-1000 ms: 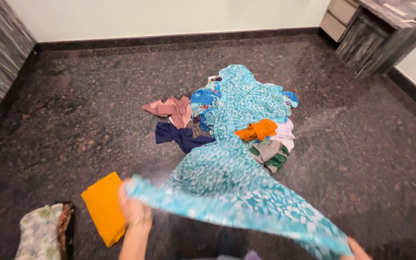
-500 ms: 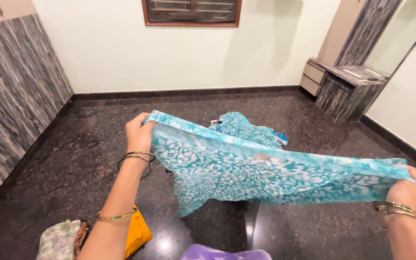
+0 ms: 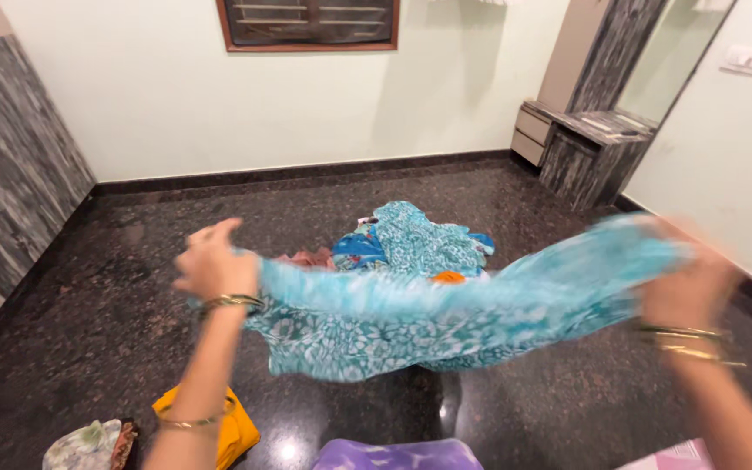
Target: The person folds several pieces of clothing by hand, including a brown patterned cloth and a blue floral cloth. The person unfolds, aligns, and folds each item neatly, then places them on a stack on a nearby bed.
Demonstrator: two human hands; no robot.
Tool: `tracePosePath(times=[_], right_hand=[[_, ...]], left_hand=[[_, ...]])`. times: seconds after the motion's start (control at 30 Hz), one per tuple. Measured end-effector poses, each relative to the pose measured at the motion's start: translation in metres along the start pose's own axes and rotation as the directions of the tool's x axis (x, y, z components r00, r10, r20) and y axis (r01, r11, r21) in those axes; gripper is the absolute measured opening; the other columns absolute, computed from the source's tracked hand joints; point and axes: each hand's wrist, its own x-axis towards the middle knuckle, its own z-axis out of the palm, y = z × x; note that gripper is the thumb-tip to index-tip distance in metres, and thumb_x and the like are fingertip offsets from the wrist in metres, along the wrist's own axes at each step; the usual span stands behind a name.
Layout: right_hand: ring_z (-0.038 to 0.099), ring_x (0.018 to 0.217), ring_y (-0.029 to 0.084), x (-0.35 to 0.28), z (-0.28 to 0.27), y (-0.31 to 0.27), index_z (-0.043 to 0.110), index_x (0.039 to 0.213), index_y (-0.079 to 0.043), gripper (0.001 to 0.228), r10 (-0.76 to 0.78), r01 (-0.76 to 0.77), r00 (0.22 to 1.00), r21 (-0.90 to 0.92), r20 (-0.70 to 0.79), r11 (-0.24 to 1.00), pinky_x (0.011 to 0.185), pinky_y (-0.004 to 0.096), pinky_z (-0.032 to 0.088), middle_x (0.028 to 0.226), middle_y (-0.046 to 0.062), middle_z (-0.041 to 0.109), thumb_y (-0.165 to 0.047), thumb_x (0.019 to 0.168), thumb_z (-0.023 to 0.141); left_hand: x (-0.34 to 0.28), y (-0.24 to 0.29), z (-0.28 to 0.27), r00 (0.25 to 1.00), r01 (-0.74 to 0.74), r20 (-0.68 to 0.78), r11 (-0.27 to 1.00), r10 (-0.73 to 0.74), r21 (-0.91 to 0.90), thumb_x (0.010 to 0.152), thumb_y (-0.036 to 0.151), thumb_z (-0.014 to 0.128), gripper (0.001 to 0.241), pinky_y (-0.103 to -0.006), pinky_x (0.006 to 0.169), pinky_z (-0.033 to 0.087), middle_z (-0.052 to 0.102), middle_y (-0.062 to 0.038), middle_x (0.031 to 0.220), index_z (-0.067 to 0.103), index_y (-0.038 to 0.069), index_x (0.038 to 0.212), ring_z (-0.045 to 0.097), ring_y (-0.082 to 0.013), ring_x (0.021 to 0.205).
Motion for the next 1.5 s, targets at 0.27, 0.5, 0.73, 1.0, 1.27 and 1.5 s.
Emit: tracePosePath(times=[0.27, 0.5, 0.73, 1.0, 1.27, 1.5], right_hand=[[0.072, 0.071, 0.028, -0.011, 0.075, -0.179, 0.075, 0.09, -0.007, 0.022, -0.255, 0.103, 0.875, 0.356, 0.412, 0.929, 0.063, 0.037, 0.056, 0.077, 0.014, 0.073, -0.003, 0.069, 0.072], [0.064, 0.078, 0.002, -0.009, 0.068, -0.167, 0.069, 0.093, -0.005, 0.021, -0.183, -0.406, 0.76, 0.676, 0.623, 0.616, 0.068, 0.024, 0.056, 0.084, -0.004, 0.069, -0.002, 0.076, 0.081], [0.068, 0.068, 0.018, -0.077, 0.137, -0.116, 0.072, 0.091, -0.007, 0.019, -0.34, -0.276, 0.464, 0.498, 0.818, 0.822, 0.066, 0.039, 0.056, 0.076, 0.004, 0.074, -0.017, 0.079, 0.082], [0.071, 0.085, 0.04, -0.184, 0.214, 0.002, 0.078, 0.096, -0.013, 0.029, 0.142, -0.148, 0.724, -0.048, 0.675, 0.988, 0.078, 0.05, 0.056, 0.088, 0.019, 0.073, -0.004, 0.075, 0.061], [0.071, 0.087, 0.036, -0.075, 0.154, 0.007, 0.075, 0.1, -0.012, 0.027, 0.08, -0.095, 0.988, -0.111, -0.132, 0.989, 0.079, 0.046, 0.056, 0.098, 0.015, 0.074, 0.003, 0.091, 0.054], [0.056, 0.081, 0.004, 0.037, 0.007, -0.063, 0.069, 0.103, -0.004, 0.019, 0.279, 0.066, 0.846, 0.607, -0.455, 0.792, 0.075, 0.02, 0.044, 0.091, -0.005, 0.064, 0.003, 0.114, 0.055]], left_hand=[[-0.103, 0.154, -0.045, 0.516, 0.07, 0.361, 0.381, 0.777, -0.922, 0.075, 0.017, 0.078, 0.054, -0.0426, 0.091, 0.051, 0.068, -0.021, 0.116, 0.055, 0.003, 0.123, 0.065, -0.0399, 0.113], [-0.078, 0.152, -0.075, 0.499, 0.094, 0.519, 0.552, 0.694, -0.829, 0.09, 0.011, 0.061, 0.015, -0.0434, 0.071, 0.05, 0.07, -0.02, 0.083, 0.06, 0.004, 0.103, 0.07, -0.0382, 0.085], [-0.037, 0.12, -0.083, 0.831, 0.031, 0.24, 0.389, 0.501, -0.921, 0.081, 0.0, 0.049, 0.024, -0.0334, 0.074, 0.053, 0.069, -0.006, 0.085, 0.068, 0.003, 0.096, 0.068, -0.0174, 0.082], [0.037, -0.044, -0.129, 0.894, 0.413, 0.379, 0.113, -0.239, -0.904, 0.111, 0.011, 0.048, 0.019, -0.022, 0.054, 0.036, 0.056, 0.006, 0.081, 0.063, 0.016, 0.102, 0.047, -0.0043, 0.065], [-0.001, -0.123, -0.096, 0.81, 0.572, 0.493, 0.241, -0.319, -0.784, 0.11, 0.011, 0.055, 0.015, -0.0215, 0.056, 0.041, 0.063, 0.005, 0.084, 0.069, 0.008, 0.106, 0.053, -0.0039, 0.067], [-0.005, -0.125, -0.062, 0.8, 0.598, 0.561, 0.199, -0.214, -0.776, 0.104, 0.007, 0.053, 0.018, -0.0251, 0.071, 0.053, 0.071, 0.001, 0.094, 0.071, 0.005, 0.108, 0.065, -0.0095, 0.08]])
